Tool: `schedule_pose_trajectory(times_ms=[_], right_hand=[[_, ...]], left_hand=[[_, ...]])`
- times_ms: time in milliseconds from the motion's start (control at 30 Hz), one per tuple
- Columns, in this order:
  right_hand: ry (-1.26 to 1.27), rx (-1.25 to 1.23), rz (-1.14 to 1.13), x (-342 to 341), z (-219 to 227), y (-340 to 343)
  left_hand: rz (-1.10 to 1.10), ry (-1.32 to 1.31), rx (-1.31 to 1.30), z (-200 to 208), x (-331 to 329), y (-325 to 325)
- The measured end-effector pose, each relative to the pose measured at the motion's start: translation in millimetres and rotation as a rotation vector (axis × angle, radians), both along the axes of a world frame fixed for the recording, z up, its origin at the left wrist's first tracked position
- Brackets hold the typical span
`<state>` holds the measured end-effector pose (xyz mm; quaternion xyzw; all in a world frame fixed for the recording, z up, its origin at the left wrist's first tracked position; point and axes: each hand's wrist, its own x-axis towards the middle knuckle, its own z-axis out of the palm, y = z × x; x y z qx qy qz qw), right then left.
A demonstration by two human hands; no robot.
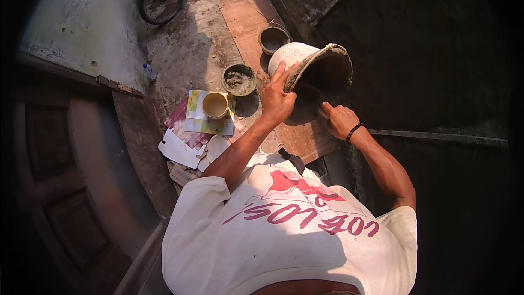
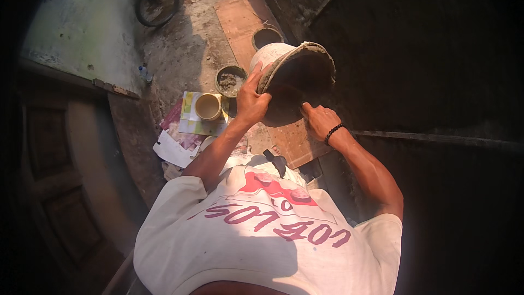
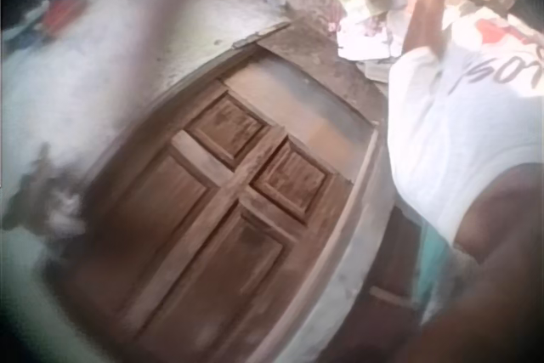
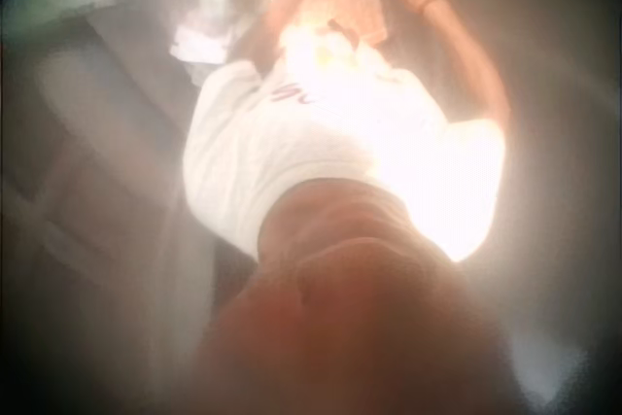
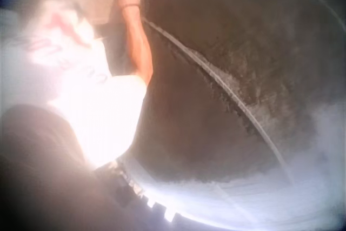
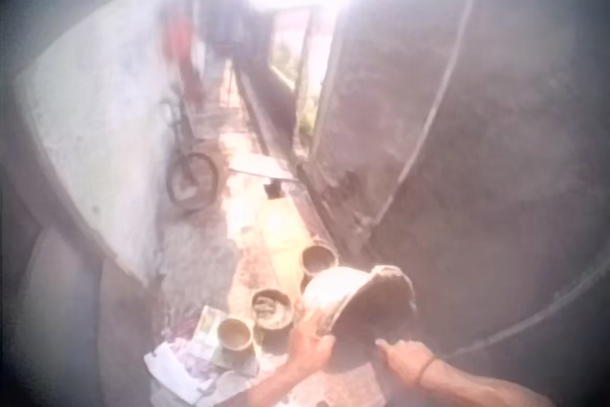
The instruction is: The person scoops wet cement from a bucket using a trowel and applies it to a vertical wall surface. They repeatedly transfer cement from the bucket to the wall, smoothing the surface as they work.
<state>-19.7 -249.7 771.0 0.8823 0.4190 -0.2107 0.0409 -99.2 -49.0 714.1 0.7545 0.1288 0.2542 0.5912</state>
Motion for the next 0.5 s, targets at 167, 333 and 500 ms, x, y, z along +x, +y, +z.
schedule_pose_trajectory(times_ms=[167, 333, 500], right_hand=[[0.127, 0.082, 0.004, -18, -6, -7], [-0.016, 0.074, 0.005, -29, 46, -25], [-0.529, 0.019, -0.057, -25, 85, -4]], left_hand=[[-0.020, 0.037, -0.166, -5, 0, 20], [-0.034, 0.038, -0.336, -16, -7, 36], [0.019, -0.131, -0.091, 18, -7, 34]])
